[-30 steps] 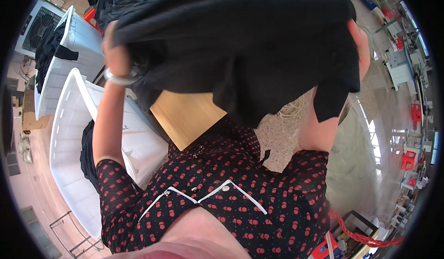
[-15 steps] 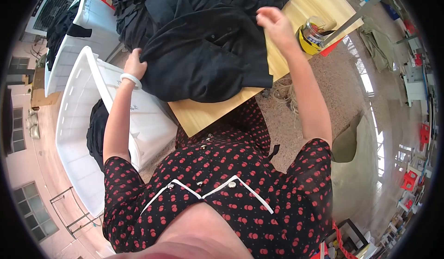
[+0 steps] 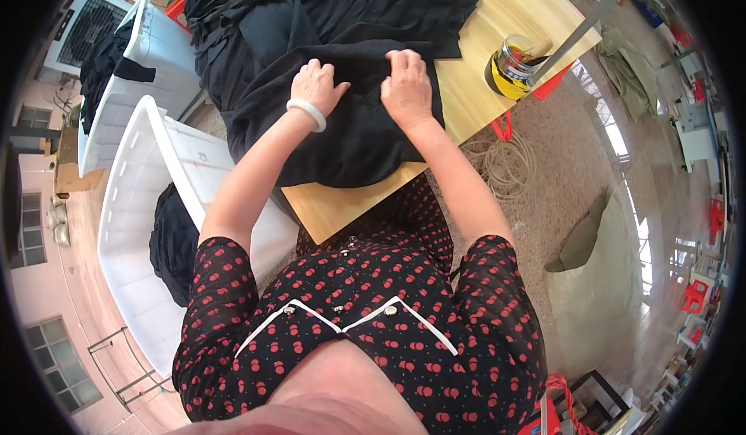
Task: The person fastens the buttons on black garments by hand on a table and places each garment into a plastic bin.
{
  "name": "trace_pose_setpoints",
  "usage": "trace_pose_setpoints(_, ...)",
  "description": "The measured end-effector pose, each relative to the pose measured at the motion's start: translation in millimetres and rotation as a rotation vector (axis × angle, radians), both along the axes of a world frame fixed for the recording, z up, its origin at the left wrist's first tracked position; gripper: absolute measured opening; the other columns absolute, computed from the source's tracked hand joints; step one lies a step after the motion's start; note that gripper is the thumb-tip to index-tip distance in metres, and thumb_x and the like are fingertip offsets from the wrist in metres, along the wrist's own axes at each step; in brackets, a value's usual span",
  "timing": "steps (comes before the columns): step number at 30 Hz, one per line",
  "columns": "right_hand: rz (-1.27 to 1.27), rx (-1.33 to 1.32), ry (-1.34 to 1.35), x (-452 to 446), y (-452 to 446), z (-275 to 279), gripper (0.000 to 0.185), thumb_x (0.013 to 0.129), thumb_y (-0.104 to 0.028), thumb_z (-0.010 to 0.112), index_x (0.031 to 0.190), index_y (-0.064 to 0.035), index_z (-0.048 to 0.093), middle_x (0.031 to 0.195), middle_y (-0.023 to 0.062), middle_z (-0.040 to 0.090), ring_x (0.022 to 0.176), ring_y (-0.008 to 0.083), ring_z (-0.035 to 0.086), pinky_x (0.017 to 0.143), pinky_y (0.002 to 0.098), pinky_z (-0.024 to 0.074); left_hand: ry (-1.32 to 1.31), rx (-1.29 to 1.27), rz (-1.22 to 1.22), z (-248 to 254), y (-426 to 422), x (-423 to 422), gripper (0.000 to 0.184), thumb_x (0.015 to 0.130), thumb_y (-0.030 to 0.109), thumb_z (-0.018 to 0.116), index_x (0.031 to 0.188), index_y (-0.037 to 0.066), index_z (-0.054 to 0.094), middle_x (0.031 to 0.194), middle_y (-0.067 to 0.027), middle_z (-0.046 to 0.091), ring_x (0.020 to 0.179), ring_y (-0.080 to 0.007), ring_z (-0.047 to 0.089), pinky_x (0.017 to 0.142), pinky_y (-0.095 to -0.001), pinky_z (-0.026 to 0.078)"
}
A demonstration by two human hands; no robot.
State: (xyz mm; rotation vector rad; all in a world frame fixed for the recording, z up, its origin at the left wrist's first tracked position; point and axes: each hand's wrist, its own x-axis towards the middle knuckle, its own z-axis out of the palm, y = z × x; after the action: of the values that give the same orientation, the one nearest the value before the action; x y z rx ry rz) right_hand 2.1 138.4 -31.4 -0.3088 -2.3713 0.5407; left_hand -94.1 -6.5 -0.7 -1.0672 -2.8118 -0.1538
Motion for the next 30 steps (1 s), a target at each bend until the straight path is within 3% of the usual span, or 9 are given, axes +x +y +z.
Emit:
trace_pose_setpoints(3,-0.093,0.045,-0.049,3,18,-19,0.055,0.073,-0.009,0.063,0.124,-0.0123,0.041,0.119,0.0164,0.044,0.109,0.0356,0.044,0.089,0.0438,0.0409,-0.024,-0.048,-0.036,-13,-8,-2,0.023,0.077,0.023,0.060,0.088,0.003,0.060,0.094,-0.0149,0.054,0.091,-0.0291,0.054,0.080,-0.0377,0.045)
trace_pose_setpoints(8,0.096,-0.164,-0.021,-1,44,-43,0.016,0.079,-0.011,0.056,0.094,-0.0107,0.061,0.080,0.0122,0.060,0.080,0.0327,0.058,0.070,0.0401,0.0473,0.007,-0.037,-0.157,-27,-24,-15,0.013,0.075,0.012,0.056,0.084,0.004,0.060,0.089,-0.0140,0.056,0.088,-0.0286,0.055,0.079,-0.0362,0.045)
trace_pose_setpoints(12,0.170,-0.357,0.027,27,63,17,0.017,0.080,-0.007,0.056,0.096,-0.0076,0.062,0.090,0.0124,0.063,0.085,0.0292,0.061,0.074,0.0342,0.0477,-0.103,0.278,-0.366,3,-41,-7,0.007,0.075,0.007,0.054,0.081,0.003,0.057,0.088,-0.0149,0.056,0.086,-0.0272,0.056,0.075,-0.0381,0.045)
trace_pose_setpoints(15,0.218,-0.435,0.161,40,67,80,0.019,0.079,-0.002,0.056,0.097,-0.0061,0.063,0.094,0.0105,0.064,0.088,0.0244,0.062,0.075,0.0282,0.0470,-0.464,0.666,-0.298,60,-60,30,0.002,0.081,0.001,0.050,0.079,0.001,0.049,0.068,-0.0126,0.052,0.063,-0.0238,0.054,0.058,-0.0333,0.042)
trace_pose_setpoints(17,0.270,-0.384,0.242,36,61,101,0.019,0.079,0.000,0.056,0.097,-0.0058,0.063,0.093,0.0097,0.064,0.087,0.0231,0.062,0.075,0.0267,0.0465,-0.375,0.734,-0.287,76,-68,46,0.002,0.083,0.001,0.049,0.083,0.002,0.048,0.063,-0.0110,0.049,0.055,-0.0226,0.050,0.054,-0.0299,0.040)
trace_pose_setpoints(21,0.420,-0.185,0.225,-1,55,79,0.022,0.079,-0.001,0.056,0.100,-0.0059,0.061,0.089,0.0107,0.063,0.084,0.0284,0.060,0.074,0.0320,0.0467,-0.130,0.694,-0.187,45,-80,51,0.006,0.084,0.004,0.051,0.089,0.004,0.048,0.072,-0.0168,0.054,0.065,-0.0347,0.056,0.057,-0.0390,0.044)
trace_pose_setpoints(23,0.227,0.095,0.149,-4,43,43,0.027,0.078,-0.002,0.056,0.105,-0.0064,0.058,0.088,0.0121,0.061,0.083,0.0317,0.058,0.075,0.0354,0.0468,-0.147,0.428,-0.109,11,-96,41,0.009,0.084,0.008,0.049,0.091,0.004,0.049,0.086,-0.0185,0.058,0.076,-0.0375,0.058,0.065,-0.0428,0.047)
trace_pose_setpoints(27,0.567,-0.495,-0.155,27,-17,45,0.014,0.082,-0.010,0.056,0.092,-0.0016,0.060,0.083,0.0153,0.062,0.078,0.0316,0.061,0.070,0.0363,0.0475,-0.483,0.330,0.030,-10,-112,31,0.021,0.081,0.013,0.049,0.095,-0.001,0.056,0.093,-0.0217,0.062,0.089,-0.0361,0.059,0.080,-0.0408,0.046)
trace_pose_setpoints(30,0.655,-0.419,-0.351,31,-49,30,0.021,0.085,-0.019,0.056,0.093,-0.0009,0.061,0.083,0.0145,0.064,0.078,0.0261,0.063,0.069,0.0315,0.0477,-0.572,0.366,0.081,-1,-94,18,0.035,0.083,0.029,0.050,0.089,-0.002,0.064,0.088,-0.0220,0.063,0.089,-0.0357,0.060,0.080,-0.0394,0.046)
